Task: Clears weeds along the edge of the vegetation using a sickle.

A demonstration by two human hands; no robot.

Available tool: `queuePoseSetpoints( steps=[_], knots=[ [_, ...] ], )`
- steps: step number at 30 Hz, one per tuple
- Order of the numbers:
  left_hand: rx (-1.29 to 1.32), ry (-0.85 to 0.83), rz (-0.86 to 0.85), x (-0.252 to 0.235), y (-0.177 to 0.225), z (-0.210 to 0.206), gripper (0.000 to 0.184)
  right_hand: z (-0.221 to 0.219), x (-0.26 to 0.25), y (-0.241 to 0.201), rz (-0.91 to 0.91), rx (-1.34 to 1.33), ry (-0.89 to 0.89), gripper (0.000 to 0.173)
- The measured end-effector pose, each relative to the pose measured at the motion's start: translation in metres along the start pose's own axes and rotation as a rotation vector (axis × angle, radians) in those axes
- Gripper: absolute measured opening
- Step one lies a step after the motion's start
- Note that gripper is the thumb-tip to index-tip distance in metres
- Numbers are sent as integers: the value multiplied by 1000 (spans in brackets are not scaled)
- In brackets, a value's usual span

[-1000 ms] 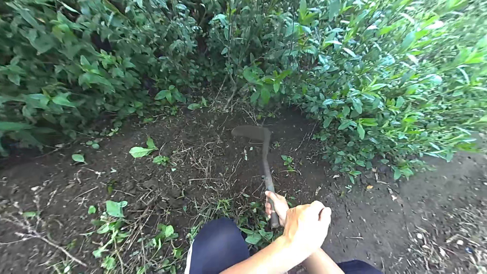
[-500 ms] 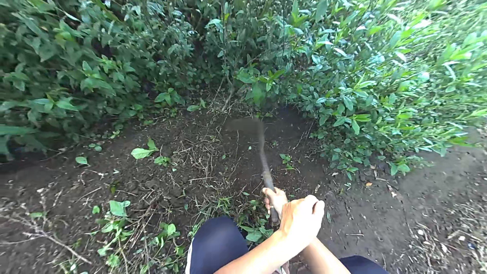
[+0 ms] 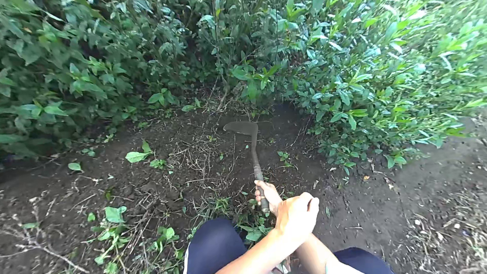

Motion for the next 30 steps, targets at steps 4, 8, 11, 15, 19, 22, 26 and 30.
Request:
queuePoseSetpoints(
  steps=[4, 8, 11, 15, 19, 22, 26, 30],
  knots=[
    [16, 31, -4, -2, -3, 6, 33, -2, 11, -12, 7, -170, 95, 36],
    [23, 35, -3, -1, -3, 10, 32, 4, 8, -31, 221, -380, 256, 33],
    [34, 6, 18, 2, -1, 11, 32, 24, -33, -67, 393, -421, 312, 30],
    [26, -33, 39, 3, 4, 8, 34, 36, -90, -60, 275, -112, 233, 27],
    [32, -21, 29, 1, 5, 8, 34, 50, -67, -38, 184, -110, 259, 25],
    [54, -14, 18, 3, 4, 8, 33, 59, -48, -49, 251, -220, 315, 26],
    [36, -39, 26, 0, 5, 3, 34, 44, -66, -82, 344, -321, 326, 23],
    [17, -38, 43, -2, 4, 5, 34, 42, -89, -50, 197, -198, 121, 29]
  ],
)
Point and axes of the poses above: each hand's wrist, its own x-axis away from the middle knuckle, its own z-axis out of the back of the hand, y = z × x, the point moved 3 cm from there along -x, towards the middle knuckle, and after that the axes turned 7 degrees about -y, right-handed, at the moved point
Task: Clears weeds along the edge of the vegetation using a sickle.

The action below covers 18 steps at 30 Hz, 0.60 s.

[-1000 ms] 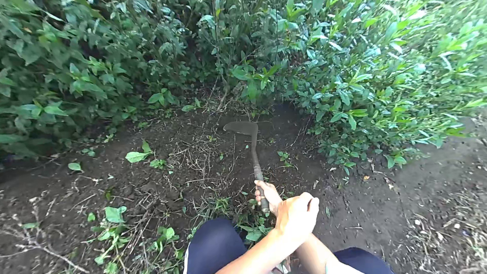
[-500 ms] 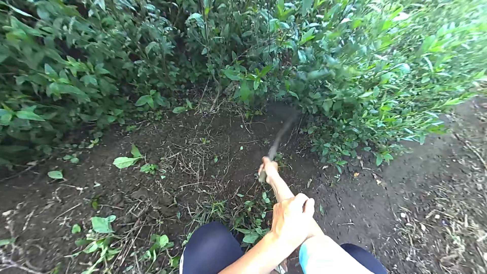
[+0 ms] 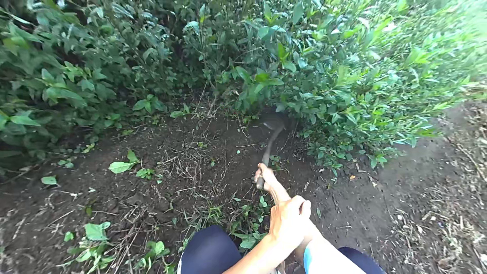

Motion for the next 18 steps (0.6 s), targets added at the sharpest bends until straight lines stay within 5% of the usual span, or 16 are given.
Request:
queuePoseSetpoints(
  steps=[8, 14, 18],
  knots=[
    [15, 6, 8, 0, -2, 1, 33, 61, 65, 27, 5, 297, 256, 22],
    [1, -16, 11, 1, 2, -3, 34, 3, 16, -16, 50, 479, 147, 31],
    [-15, 32, -11, 2, 0, 2, 34, -14, 19, 37, -60, 174, -22, 28]
  ],
)
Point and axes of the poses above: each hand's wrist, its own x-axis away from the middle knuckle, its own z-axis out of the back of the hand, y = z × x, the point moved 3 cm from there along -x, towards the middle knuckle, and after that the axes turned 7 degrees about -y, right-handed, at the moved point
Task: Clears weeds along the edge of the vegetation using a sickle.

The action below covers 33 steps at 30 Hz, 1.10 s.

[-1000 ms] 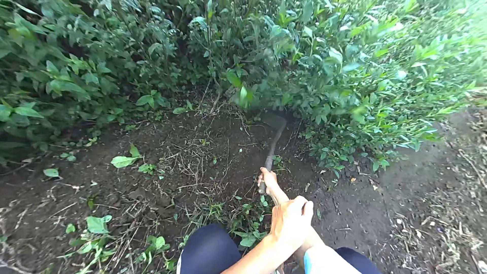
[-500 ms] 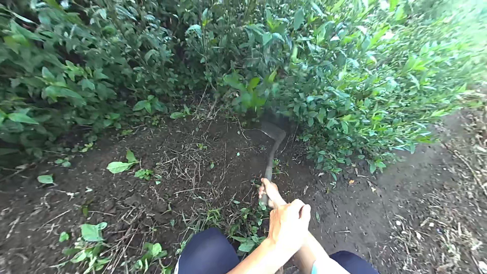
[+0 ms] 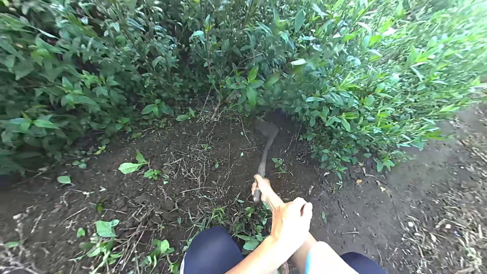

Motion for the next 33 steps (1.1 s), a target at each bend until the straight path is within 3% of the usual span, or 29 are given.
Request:
queuePoseSetpoints(
  steps=[3, 7, 12, 15, 19, 24, 27, 29, 31, 33],
  knots=[
    [29, -11, 17, -1, -1, 0, 33, 29, 41, 27, -94, 101, 89, 25],
    [36, -102, 25, 1, 2, -4, 34, 56, 48, -5, 49, 237, 175, 26],
    [59, -57, 30, -1, 2, 3, 34, -7, -2, -57, 148, 29, 99, 24],
    [45, -66, 36, -1, -2, 3, 34, -36, -14, -18, -9, 1, -85, 28],
    [41, -74, 45, -3, -5, 5, 34, 6, 37, 17, -121, 241, -76, 25],
    [55, -94, 43, 1, -1, 4, 33, 31, 49, -30, 153, 332, 60, 33],
    [68, -74, 44, 3, 0, 7, 34, 11, 34, -74, 392, 198, 149, 31],
    [73, -30, 32, 2, -2, 9, 33, -11, 14, -83, 450, 167, 198, 32],
    [64, -23, 28, -1, -3, 7, 34, -28, -10, -50, 299, 197, 143, 35],
    [52, -61, 36, -5, -1, 2, 35, -28, -20, -15, 37, 100, 16, 32]
  ],
)
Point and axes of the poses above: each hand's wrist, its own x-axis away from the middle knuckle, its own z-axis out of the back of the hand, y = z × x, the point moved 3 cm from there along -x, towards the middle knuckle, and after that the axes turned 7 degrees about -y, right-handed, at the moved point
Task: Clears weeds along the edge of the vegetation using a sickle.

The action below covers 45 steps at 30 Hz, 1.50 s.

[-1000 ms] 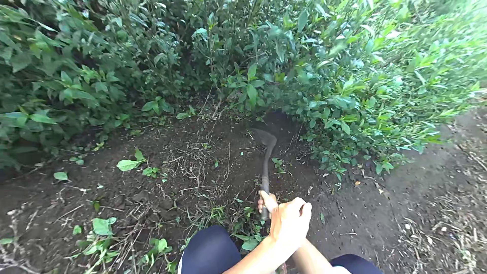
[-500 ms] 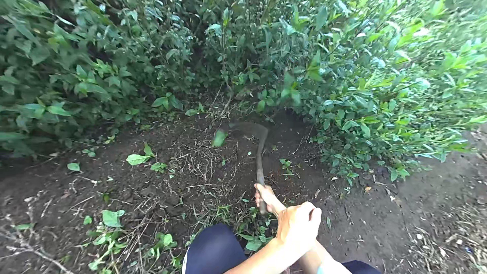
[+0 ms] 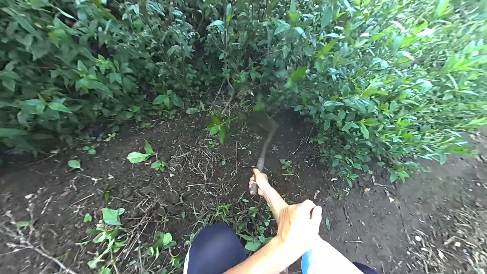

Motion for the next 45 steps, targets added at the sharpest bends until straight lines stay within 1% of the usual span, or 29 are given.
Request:
queuePoseSetpoints(
  steps=[1, 2, 3, 5, 7, 9, 11, 12, 13, 14, 15, 16, 18, 20, 21, 23, 25, 27, 29, 30, 31, 33, 35, 37, 39, 41, 42, 43, 45],
  knots=[
    [-7, -4, -3, -3, 2, 1, 35, 7, 2, 1, -63, -43, -52, 34],
    [-9, -4, -9, -4, 2, 1, 35, 20, 9, -3, -73, -25, -58, 33],
    [0, -9, -12, -2, 2, 0, 34, 39, 18, -6, -55, 41, -22, 30],
    [27, -12, -18, 1, 1, -1, 33, 74, 32, -28, 36, 190, 80, 30],
    [42, -8, -18, 3, 2, 0, 33, 83, 40, -54, 146, 210, 144, 29],
    [38, -21, -11, 3, 4, 0, 33, 67, 38, -72, 259, 77, 192, 28],
    [18, -29, -10, 3, 4, 2, 34, 34, 24, -65, 303, -6, 182, 31],
    [10, -18, -19, 2, 3, 1, 34, 18, 15, -49, 275, 18, 155, 34],
    [6, -14, -21, 0, 2, 0, 34, 7, 8, -26, 191, 75, 113, 33],
    [-1, -10, -18, 0, 1, -1, 35, 1, 7, -4, 67, 133, 53, 31],
    [-7, -7, -15, -1, 1, 0, 35, 1, 10, 6, -25, 162, 5, 29],
    [-11, 0, -14, -1, 2, 2, 35, 7, 18, 4, -56, 202, -13, 28],
    [-2, 5, -5, 2, 2, 3, 34, 32, 35, -12, -27, 278, 13, 30],
    [16, -5, 5, 4, 2, 5, 34, 53, 43, -38, 68, 272, 69, 30],
    [21, -7, 3, 4, 1, 5, 34, 57, 46, -49, 126, 236, 90, 29],
    [20, -21, 6, 1, 1, 5, 34, 49, 45, -66, 237, 116, 131, 26],
    [10, -28, 8, -3, 1, 5, 35, 23, 35, -73, 279, -14, 142, 25],
    [7, -24, -1, -7, -1, 3, 36, -7, 20, -57, 209, -61, 79, 27],
    [4, -34, -1, -10, -1, -2, 36, -21, 11, -17, 39, -34, -73, 27],
    [-4, -43, 2, -10, -1, -2, 36, -21, 16, 1, -42, -26, -143, 28],
    [-8, -50, 3, -9, -1, -2, 36, -14, 25, 14, -93, 7, -176, 28],
    [5, -48, -1, -5, 1, 0, 35, 16, 48, 26, -126, 109, -147, 26],
    [23, -42, -1, -1, 3, 2, 35, 42, 57, 12, -47, 176, -64, 27],
    [39, -37, -19, 2, 5, 0, 34, 50, 50, -21, 75, 159, -19, 28],
    [52, -28, -49, 3, 5, -1, 34, 34, 35, -61, 182, 42, 35, 28],
    [59, 11, -75, 2, 4, 1, 33, 4, 11, -91, 233, -86, 85, 29],
    [61, 32, -82, 1, 2, 3, 33, -12, -2, -93, 225, -110, 77, 30],
    [64, 55, -87, -1, 0, 4, 33, -26, -13, -84, 194, -97, 46, 32],
    [68, 78, -79, -3, -3, 9, 33, -37, -16, -41, 57, -25, -89, 35]
  ],
)
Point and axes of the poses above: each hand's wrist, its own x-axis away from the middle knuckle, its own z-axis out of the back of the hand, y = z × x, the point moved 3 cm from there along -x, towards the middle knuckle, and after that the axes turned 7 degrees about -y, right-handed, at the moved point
